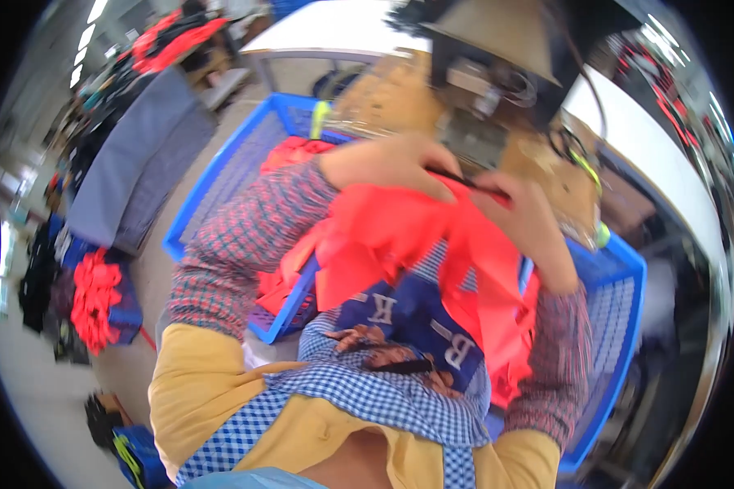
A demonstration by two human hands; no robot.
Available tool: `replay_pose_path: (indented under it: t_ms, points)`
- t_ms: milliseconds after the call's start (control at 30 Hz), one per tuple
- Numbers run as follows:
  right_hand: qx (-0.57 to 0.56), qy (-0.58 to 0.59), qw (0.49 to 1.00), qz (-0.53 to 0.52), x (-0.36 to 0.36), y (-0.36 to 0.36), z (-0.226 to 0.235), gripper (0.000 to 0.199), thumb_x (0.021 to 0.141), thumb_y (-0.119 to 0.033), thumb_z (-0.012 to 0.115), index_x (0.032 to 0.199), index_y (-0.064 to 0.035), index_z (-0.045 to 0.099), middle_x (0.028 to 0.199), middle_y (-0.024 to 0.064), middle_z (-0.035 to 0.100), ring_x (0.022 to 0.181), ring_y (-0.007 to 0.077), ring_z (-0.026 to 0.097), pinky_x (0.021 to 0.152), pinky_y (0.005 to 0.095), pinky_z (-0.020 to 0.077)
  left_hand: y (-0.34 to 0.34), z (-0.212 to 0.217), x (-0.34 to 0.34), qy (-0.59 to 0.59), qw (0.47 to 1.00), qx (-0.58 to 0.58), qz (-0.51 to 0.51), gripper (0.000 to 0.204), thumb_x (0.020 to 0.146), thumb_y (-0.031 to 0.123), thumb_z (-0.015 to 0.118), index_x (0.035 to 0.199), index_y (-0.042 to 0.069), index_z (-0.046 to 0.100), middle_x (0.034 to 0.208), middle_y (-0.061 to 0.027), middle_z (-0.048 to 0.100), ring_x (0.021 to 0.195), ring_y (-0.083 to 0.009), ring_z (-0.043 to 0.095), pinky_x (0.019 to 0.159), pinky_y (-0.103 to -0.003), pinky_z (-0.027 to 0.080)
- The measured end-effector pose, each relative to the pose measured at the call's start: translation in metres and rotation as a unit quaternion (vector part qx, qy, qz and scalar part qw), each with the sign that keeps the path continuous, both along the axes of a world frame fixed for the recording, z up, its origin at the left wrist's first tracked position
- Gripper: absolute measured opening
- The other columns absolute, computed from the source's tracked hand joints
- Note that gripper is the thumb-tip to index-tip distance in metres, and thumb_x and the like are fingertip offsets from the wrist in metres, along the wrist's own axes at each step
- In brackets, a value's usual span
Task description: Assembling and sewing red life jacket components using a specialized industrial machine.
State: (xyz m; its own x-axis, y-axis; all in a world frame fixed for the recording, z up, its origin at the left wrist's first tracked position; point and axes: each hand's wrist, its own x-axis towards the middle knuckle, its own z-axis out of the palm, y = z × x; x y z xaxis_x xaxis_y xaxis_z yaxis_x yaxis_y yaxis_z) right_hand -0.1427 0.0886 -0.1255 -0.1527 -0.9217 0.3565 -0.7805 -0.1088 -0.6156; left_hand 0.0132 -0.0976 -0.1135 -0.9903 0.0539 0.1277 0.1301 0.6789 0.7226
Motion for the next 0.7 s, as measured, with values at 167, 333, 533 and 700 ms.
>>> replay_pose_path:
  t_ms: [167,333,533,700]
  points:
    - [-0.035,-0.042,0.998,-0.001,-0.031,-0.037,-0.017,0.023,0.084,-0.017,0.064,0.096,0.0037,0.063,0.082,0.0152,0.065,0.078,0.0198,0.063,0.072,0.0317,0.0482,-0.039,-0.01,-0.032,-0.069,0.996,0.037,0.051,0.036,0.085,0.025,0.067,0.108,-0.002,0.064,0.094,-0.0049,0.067,0.089,-0.0115,0.06,0.083,-0.026,0.045]
    - [-0.008,-0.11,0.993,-0.037,-0.052,-0.051,-0.025,0.024,0.085,-0.017,0.064,0.097,0.0035,0.064,0.077,0.0089,0.063,0.075,0.0127,0.058,0.069,0.0281,0.047,-0.052,-0.008,-0.058,-0.093,0.99,0.063,0.09,0.039,0.081,0.026,0.067,0.107,-0.003,0.065,0.096,-0.0075,0.067,0.089,-0.0148,0.061,0.082,-0.026,0.046]
    - [0.083,-0.276,0.957,-0.046,-0.068,-0.082,-0.038,0.025,0.089,-0.016,0.06,0.105,0.0031,0.063,0.09,0.0021,0.065,0.082,0.0073,0.058,0.07,0.0223,0.0473,-0.09,-0.02,-0.088,-0.145,0.975,0.079,0.148,0.048,0.074,0.027,0.071,0.112,-0.001,0.066,0.109,-0.0137,0.066,0.103,-0.0227,0.06,0.089,-0.029,0.046]
    - [0.086,-0.387,0.917,-0.046,-0.096,-0.1,-0.057,0.022,0.088,-0.014,0.062,0.103,0.0025,0.064,0.09,0.002,0.064,0.081,0.0076,0.059,0.068,0.022,0.0475,-0.095,-0.02,-0.11,-0.164,0.971,0.066,0.162,0.05,0.073,0.027,0.073,0.114,0.0,0.066,0.114,-0.0149,0.064,0.105,-0.025,0.058,0.092,-0.029,0.045]
